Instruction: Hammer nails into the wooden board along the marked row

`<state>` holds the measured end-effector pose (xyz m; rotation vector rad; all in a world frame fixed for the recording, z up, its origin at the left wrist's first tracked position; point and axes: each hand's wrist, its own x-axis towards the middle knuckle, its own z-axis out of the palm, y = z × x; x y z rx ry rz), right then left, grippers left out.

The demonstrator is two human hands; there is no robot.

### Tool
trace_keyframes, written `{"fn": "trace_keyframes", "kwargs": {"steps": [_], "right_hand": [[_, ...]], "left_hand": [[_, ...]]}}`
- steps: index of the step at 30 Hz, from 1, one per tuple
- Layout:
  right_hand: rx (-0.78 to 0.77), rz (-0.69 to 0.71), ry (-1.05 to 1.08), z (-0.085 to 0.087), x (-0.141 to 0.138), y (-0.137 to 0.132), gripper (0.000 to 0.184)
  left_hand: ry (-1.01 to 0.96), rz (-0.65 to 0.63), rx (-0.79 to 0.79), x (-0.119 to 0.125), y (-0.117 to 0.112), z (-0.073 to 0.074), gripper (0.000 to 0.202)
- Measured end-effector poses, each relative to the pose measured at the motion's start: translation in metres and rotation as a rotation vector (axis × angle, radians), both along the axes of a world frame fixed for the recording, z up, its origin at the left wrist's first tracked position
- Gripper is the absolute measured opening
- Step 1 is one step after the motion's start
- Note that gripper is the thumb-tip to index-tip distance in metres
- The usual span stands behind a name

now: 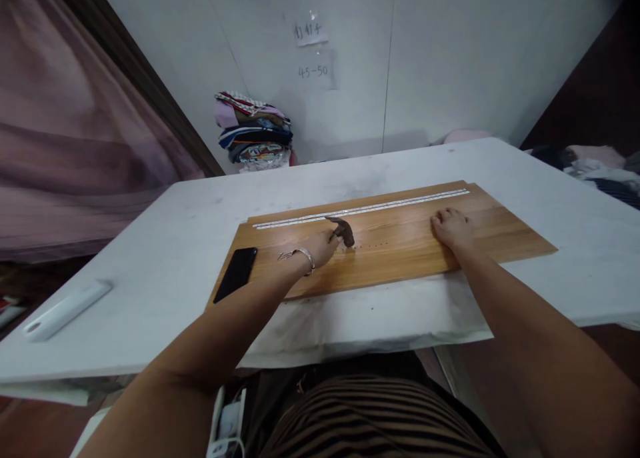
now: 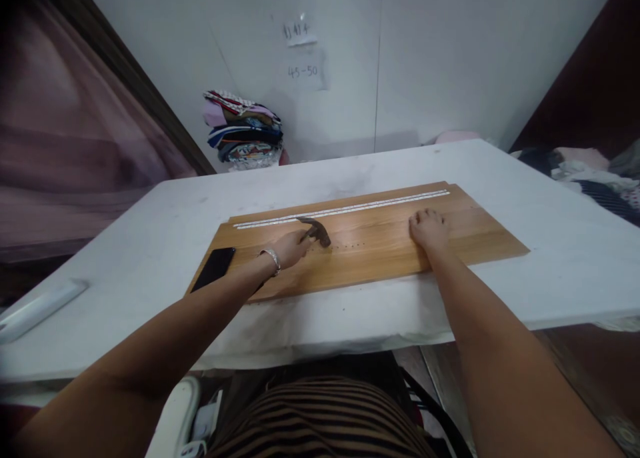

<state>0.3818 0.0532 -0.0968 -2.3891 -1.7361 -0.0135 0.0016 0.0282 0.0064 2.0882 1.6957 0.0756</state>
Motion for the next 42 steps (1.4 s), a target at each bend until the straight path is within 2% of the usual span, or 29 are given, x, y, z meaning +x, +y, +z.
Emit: {"fn": "trace_keyframes", "kwargs": {"steps": [9,15,21,30,42], "right_hand": [[-0.010,-0.007,0.010,0.0029,-0.0029,-0.0010,0.050],[-0.007,-0.004,0.021,0.0018,-0.0018,-0.0008,0.051],[-0.071,0.005,-0.008,0.0012,-0.0015,0.0006,0.054],[-0.098,0.010,0.014,0.0027,-0.0020,0.0010,0.059],[-0.207,0.042,0.036,0.0058,0.0032,0.0049,0.083]], "left_hand": [[0.075,-0.013,-0.020,0.0013,-0.0030,0.0037,0.034],[0.067,-0.005,-0.017,0.0011,-0.0022,0.0057,0.036],[0.085,-0.014,-0.057,0.0013,-0.0047,0.0069,0.037],[0.049,0.001,-0.017,-0.0005,-0.0001,0.0036,0.036],[0.056,-0.011,-0.020,0.0026,-0.0001,0.0056,0.035]]}}
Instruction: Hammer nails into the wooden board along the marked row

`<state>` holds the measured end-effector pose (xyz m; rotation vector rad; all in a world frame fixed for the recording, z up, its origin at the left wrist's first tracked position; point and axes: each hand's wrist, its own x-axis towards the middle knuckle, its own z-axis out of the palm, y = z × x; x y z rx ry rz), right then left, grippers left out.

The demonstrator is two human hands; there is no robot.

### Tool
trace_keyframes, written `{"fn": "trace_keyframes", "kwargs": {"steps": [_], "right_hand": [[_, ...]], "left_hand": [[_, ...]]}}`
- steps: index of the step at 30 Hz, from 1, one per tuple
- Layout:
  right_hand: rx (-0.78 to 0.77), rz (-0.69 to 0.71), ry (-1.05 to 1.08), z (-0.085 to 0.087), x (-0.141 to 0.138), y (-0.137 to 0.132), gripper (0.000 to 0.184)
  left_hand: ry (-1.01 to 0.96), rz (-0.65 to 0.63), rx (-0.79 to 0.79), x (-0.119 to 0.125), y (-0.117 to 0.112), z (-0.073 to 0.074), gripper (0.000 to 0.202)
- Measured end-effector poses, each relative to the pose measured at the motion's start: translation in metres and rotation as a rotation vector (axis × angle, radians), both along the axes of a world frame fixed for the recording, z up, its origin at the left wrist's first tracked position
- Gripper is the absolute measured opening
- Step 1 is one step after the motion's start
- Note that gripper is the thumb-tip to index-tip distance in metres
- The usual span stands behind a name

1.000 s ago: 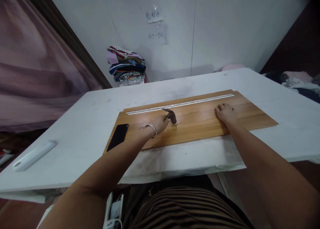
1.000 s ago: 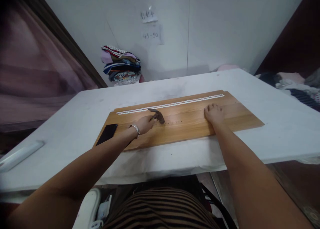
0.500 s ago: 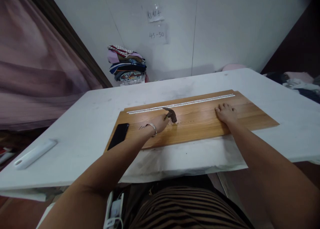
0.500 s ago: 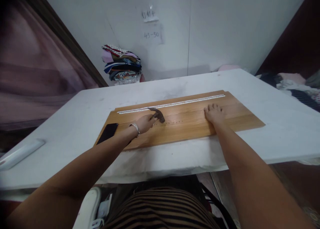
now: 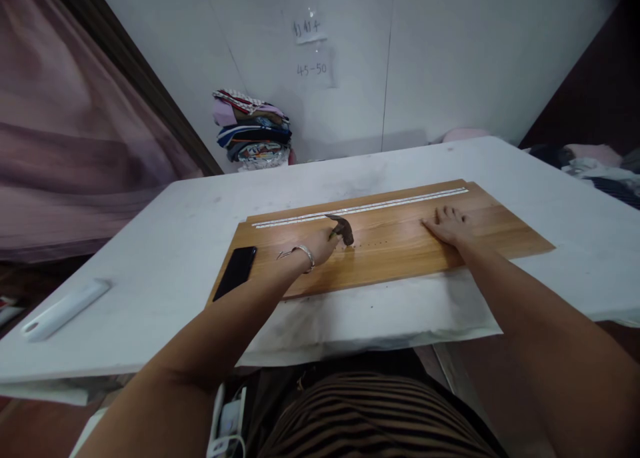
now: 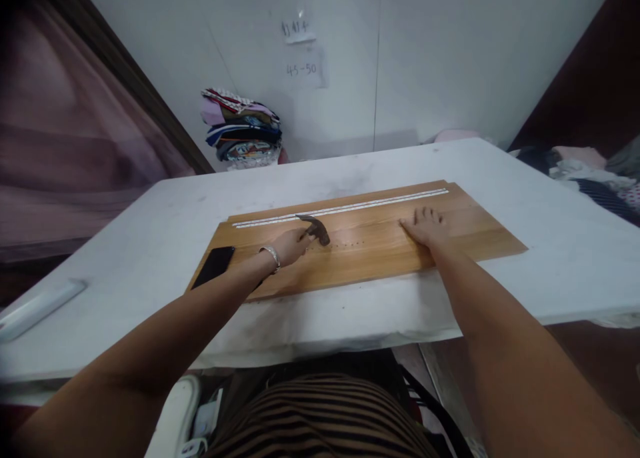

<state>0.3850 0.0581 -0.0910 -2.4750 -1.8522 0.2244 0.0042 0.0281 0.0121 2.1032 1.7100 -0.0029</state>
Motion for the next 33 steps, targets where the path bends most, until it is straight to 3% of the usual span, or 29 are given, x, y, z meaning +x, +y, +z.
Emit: {"fn": "trace_keyframes", "kwargs": {"steps": [14,33], "right_hand": [[0.078,0.011,-0.007,-0.004,-0.003,-0.005,0.079],[0.076,0.004,-0.003,0.004,-0.008,-0.011,0.073]], "left_hand": [[0.001,0.002,0.001,-0.006,-0.002,0.002,0.038],[0.022,-0.023,-0.022,0.002,-0.002,0.000,0.036]]}}
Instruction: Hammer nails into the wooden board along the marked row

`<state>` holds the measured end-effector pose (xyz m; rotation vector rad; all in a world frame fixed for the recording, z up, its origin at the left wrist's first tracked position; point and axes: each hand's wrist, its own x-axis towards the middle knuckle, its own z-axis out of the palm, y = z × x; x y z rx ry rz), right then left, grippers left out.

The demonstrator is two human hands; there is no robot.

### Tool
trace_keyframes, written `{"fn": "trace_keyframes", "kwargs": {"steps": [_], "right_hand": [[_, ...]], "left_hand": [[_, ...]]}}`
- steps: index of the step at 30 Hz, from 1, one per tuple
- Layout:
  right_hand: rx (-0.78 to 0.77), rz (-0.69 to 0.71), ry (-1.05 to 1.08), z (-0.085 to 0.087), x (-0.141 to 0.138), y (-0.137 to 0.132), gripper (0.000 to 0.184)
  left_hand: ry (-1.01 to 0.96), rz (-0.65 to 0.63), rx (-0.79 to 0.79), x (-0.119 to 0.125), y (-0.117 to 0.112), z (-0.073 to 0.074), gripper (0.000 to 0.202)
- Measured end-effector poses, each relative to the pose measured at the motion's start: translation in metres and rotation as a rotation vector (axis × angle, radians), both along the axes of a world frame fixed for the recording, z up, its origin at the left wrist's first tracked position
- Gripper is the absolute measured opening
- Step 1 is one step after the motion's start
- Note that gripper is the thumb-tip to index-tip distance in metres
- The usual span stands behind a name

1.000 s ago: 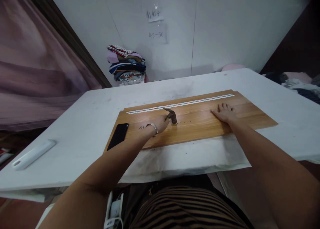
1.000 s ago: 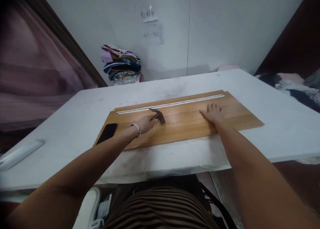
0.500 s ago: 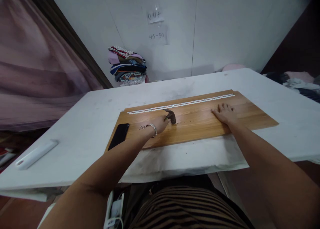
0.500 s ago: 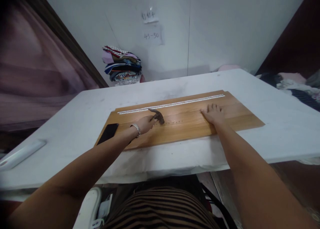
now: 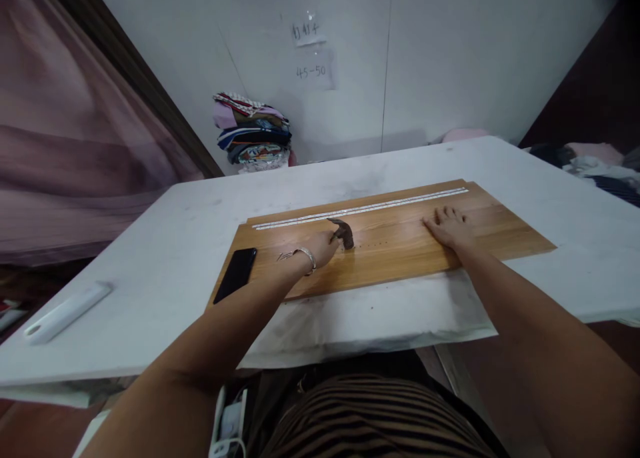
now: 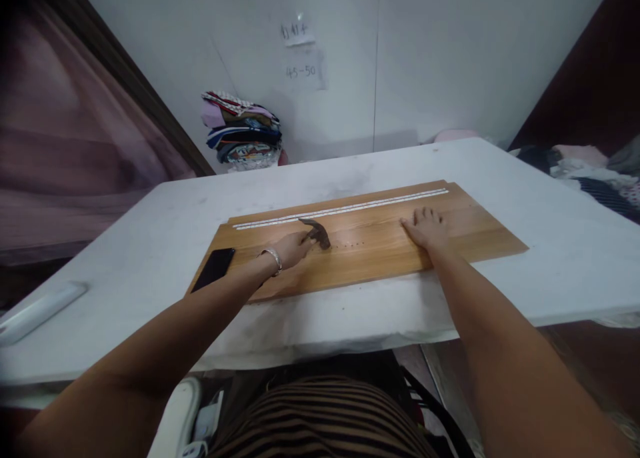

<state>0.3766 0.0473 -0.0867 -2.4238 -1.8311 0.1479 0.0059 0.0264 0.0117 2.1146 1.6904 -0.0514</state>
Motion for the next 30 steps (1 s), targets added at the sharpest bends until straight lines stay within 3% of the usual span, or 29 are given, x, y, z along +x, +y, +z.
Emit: {"fn": "trace_keyframes", "kwargs": {"steps": [9,30], "right_hand": [[0.014,-0.001,-0.001,-0.0054,0.0033,0.0036,0.072],[0.020,-0.005,0.011,0.0008,-0.0007,-0.0003,0.070]], "left_hand": [[-0.033,0.029,0.022,-0.0027,0.0008,0.0015,0.035],[0.008,0.014,0.007,-0.0010,-0.0030,0.0037,0.033]]}}
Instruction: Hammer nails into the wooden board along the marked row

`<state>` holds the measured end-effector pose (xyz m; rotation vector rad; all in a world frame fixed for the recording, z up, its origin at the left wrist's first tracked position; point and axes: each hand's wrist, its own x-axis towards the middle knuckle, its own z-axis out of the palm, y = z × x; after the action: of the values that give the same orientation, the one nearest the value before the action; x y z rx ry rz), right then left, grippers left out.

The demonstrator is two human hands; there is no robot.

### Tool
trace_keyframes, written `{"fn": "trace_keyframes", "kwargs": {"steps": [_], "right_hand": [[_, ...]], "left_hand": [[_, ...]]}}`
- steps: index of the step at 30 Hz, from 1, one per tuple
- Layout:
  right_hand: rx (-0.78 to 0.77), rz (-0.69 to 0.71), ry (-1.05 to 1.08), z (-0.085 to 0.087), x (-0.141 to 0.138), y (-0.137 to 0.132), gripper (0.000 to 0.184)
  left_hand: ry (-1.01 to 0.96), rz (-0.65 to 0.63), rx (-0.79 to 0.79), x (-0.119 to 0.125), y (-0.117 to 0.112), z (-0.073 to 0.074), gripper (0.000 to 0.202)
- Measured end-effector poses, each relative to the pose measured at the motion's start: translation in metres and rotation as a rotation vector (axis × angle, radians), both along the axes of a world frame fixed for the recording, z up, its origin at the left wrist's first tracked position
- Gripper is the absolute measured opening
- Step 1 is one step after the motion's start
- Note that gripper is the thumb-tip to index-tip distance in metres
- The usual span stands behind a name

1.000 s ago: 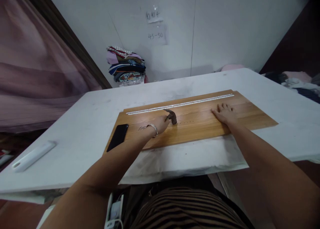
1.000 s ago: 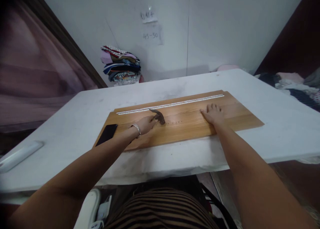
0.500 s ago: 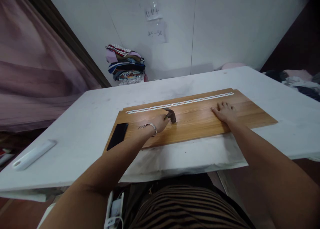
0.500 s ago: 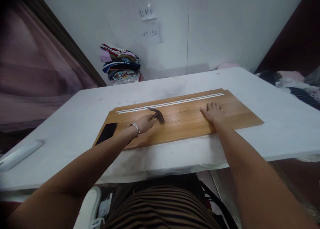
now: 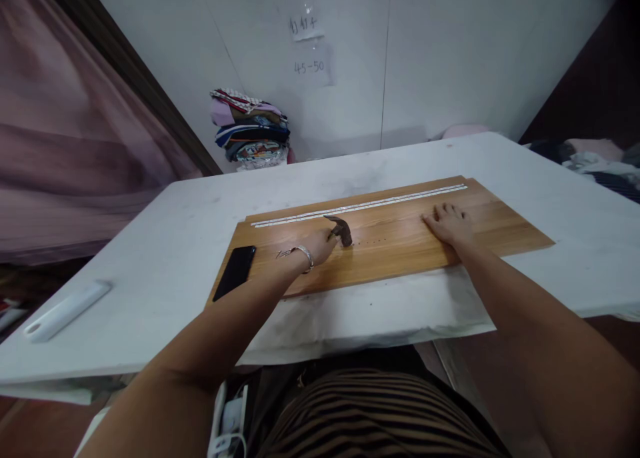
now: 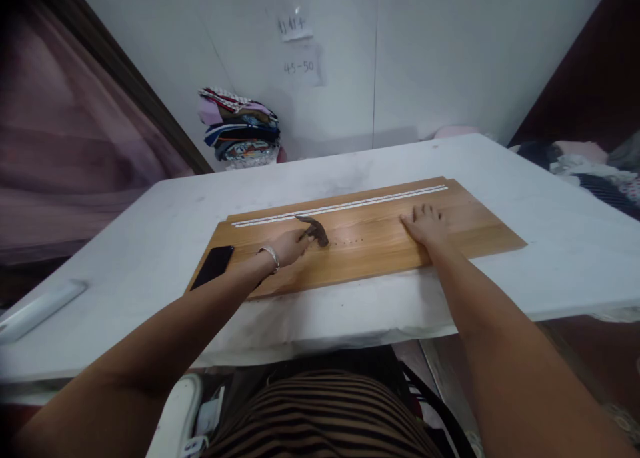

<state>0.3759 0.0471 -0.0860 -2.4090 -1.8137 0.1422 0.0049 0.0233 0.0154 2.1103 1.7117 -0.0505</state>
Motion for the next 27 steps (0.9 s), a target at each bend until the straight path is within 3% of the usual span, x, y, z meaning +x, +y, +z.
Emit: {"fn": "trace_keyframes", "kwargs": {"steps": [5,14,27], "right_hand": [[-0.013,0.002,0.001,0.0018,-0.0006,-0.0005,0.069],[0.010,0.000,-0.008,-0.0046,0.0028,0.0017,0.069],[0.024,0.005,0.000,-0.0043,0.0040,0.0006,0.067]], "left_hand": [[-0.028,0.013,-0.005,-0.0023,0.0014,0.0036,0.037],[-0.016,0.001,0.004,-0.0032,0.0049,-0.0057,0.036],[-0.013,-0.022,-0.008,-0.0024,0.0035,-0.0024,0.037]]}}
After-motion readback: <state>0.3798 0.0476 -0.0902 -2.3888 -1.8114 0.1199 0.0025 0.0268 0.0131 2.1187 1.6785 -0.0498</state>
